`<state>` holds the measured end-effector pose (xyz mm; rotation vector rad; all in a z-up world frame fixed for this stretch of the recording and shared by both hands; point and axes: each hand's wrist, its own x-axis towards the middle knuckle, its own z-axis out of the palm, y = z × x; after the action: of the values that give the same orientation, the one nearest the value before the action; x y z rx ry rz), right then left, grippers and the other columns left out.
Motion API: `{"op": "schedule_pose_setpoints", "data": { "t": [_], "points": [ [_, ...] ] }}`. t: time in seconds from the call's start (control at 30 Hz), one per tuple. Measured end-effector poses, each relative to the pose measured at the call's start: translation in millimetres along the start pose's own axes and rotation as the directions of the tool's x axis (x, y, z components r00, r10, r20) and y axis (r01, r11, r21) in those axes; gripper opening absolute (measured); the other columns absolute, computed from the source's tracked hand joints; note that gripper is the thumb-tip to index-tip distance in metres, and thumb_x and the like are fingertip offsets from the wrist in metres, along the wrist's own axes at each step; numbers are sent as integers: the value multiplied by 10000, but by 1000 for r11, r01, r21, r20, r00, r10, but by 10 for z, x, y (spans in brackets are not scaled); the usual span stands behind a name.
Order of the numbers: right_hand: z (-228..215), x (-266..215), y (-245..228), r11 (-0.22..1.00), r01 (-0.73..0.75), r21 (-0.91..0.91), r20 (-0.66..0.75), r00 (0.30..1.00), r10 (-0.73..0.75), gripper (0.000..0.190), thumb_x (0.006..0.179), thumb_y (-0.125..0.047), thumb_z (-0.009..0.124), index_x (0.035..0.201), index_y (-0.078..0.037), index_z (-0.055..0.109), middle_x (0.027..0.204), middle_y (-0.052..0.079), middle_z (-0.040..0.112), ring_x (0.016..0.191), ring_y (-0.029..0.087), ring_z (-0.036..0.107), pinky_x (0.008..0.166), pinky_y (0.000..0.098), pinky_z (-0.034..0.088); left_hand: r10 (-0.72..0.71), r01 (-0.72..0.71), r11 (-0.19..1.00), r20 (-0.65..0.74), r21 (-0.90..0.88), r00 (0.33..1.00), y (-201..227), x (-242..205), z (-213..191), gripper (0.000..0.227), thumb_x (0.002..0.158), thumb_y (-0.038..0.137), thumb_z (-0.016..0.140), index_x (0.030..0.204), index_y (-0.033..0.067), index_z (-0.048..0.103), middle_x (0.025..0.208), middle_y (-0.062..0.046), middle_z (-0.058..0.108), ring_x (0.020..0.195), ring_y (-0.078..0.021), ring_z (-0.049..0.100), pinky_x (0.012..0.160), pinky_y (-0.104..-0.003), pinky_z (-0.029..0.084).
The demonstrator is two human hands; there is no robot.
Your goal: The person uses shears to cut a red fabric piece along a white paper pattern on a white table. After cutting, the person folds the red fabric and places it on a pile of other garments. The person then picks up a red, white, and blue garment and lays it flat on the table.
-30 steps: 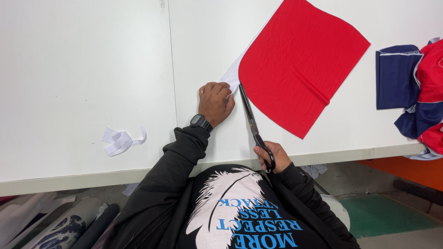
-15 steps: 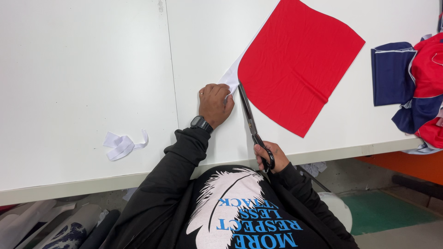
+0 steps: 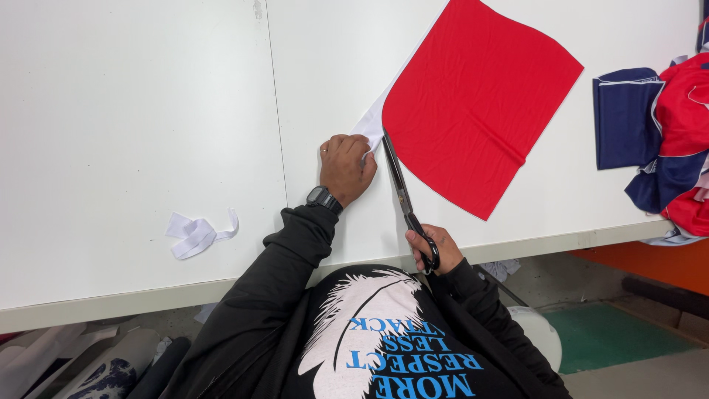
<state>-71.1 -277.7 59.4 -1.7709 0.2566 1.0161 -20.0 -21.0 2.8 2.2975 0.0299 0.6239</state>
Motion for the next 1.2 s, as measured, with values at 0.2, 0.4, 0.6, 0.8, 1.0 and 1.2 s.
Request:
{"op": "schedule_pose_setpoints", "data": {
  "t": [0.2, 0.4, 0.6, 0.8, 1.0, 1.2],
  "points": [
    [63, -4, 33, 1000, -7, 11, -6, 1000, 7, 420, 929, -441, 678, 797, -47, 623, 535, 22, 555, 382, 113, 525, 373, 239, 430, -5, 5, 1000, -32, -6, 999, 4, 18, 4, 124, 871, 131, 673, 989, 97, 663, 1104, -29, 697, 1057, -254, 584, 970, -456, 383],
    [185, -29, 132, 992, 26, 127, 23, 999, -29, 473, 939, -495, 649, 803, -43, 605, 576, 24, 577, 411, 110, 557, 404, 232, 475, -116, 117, 991, 28, -58, 993, -35, 108, -36, 102, 900, 151, 682, 984, 93, 680, 968, -41, 699, 1000, -275, 599, 895, -460, 417],
    [376, 64, 75, 993, 34, 113, -39, 999, -30, 489, 922, -506, 666, 797, -38, 602, 566, 40, 565, 395, 125, 546, 387, 246, 466, -17, 20, 999, 67, -49, 998, -106, 123, -103, 128, 893, 148, 678, 1006, 87, 684, 991, -31, 716, 986, -262, 609, 865, -455, 436],
    [496, 99, -4, 994, 43, 104, -78, 996, -35, 498, 925, -506, 666, 780, -33, 605, 566, 38, 565, 395, 122, 544, 383, 247, 460, 28, -27, 997, 16, -68, 999, -138, 99, -104, 139, 890, 147, 678, 1016, 89, 676, 1029, -27, 724, 998, -262, 610, 887, -449, 444],
    [563, 73, -27, 993, 44, 105, -95, 995, -34, 498, 929, -505, 662, 770, -37, 602, 562, 32, 559, 397, 114, 541, 386, 240, 456, -12, 16, 998, 62, -68, 998, -143, 97, -95, 118, 898, 148, 680, 999, 87, 678, 1007, -28, 725, 995, -263, 614, 886, -447, 441],
    [673, 87, -34, 988, 7, 152, -118, 993, 12, 460, 919, -468, 697, 776, -42, 598, 561, 37, 554, 399, 117, 534, 385, 244, 448, 16, -13, 997, 33, -73, 999, -135, 109, -114, 129, 897, 135, 664, 1015, 82, 672, 1032, -36, 727, 998, -263, 612, 890, -447, 438]
  ]
}}
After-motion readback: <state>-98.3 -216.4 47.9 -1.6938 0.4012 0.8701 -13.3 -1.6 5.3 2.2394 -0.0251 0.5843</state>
